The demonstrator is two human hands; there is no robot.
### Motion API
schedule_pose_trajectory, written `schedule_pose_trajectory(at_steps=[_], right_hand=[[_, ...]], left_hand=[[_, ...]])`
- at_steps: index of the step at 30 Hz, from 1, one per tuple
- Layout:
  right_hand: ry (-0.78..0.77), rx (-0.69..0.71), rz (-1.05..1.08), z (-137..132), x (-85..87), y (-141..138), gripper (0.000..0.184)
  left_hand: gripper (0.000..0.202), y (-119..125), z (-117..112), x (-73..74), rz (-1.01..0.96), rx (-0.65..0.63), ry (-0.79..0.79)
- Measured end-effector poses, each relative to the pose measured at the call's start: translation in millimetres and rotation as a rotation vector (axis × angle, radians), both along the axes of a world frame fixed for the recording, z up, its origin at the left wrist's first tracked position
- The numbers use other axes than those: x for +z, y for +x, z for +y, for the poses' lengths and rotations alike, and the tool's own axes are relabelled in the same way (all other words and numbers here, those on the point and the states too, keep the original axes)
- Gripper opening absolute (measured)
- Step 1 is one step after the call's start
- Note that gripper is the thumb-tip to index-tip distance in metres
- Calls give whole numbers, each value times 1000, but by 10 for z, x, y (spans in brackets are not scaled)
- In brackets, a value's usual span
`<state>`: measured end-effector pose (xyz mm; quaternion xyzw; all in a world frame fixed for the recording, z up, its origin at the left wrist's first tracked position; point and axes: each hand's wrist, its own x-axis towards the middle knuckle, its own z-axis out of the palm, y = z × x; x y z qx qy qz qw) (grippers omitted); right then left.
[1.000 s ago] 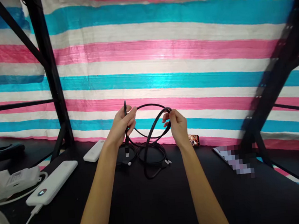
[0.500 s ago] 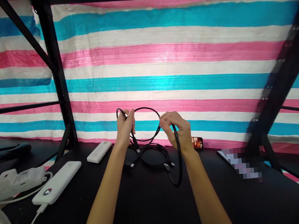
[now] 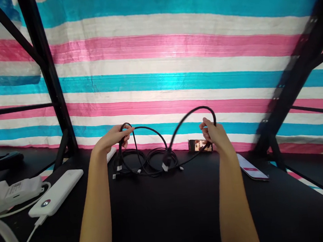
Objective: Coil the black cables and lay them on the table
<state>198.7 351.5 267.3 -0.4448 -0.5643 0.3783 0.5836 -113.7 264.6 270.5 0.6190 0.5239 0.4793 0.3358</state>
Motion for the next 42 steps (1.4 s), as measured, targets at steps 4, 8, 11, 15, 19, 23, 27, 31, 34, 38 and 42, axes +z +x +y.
schedule_pose_trajectory(at_steps=[4,8,11,15,19,23,27,31,34,38,42], right_hand=[[-104,273,91,-53,22,81,33],[-214,636,85,-69,7,206,31],[-153,700,201,-79,-17,296,17],[26,660,344,-124,5,369,13],[141,567,507,-153,80,380,17],[191,471,700,-94,109,357,23],[204,206,865,-11,83,324,33],[325,-105,880,3,59,320,27],[369,-164,914,-15,57,337,29],[426,-57,899,0,46,359,22],[490,84,752,37,35,367,29]], left_hand=[[35,17,72,-28,16,18,-5],[35,-40,151,-73,-152,172,34],[34,-107,164,-85,-304,288,128],[32,-197,122,-59,-458,365,257],[30,-252,78,-15,-589,392,329],[29,-275,45,31,-749,494,447],[29,-287,14,63,-776,610,551],[33,-273,7,69,-844,657,632],[32,-237,15,73,-854,667,679],[29,-142,14,97,-810,625,666],[25,-36,3,120,-721,564,615]])
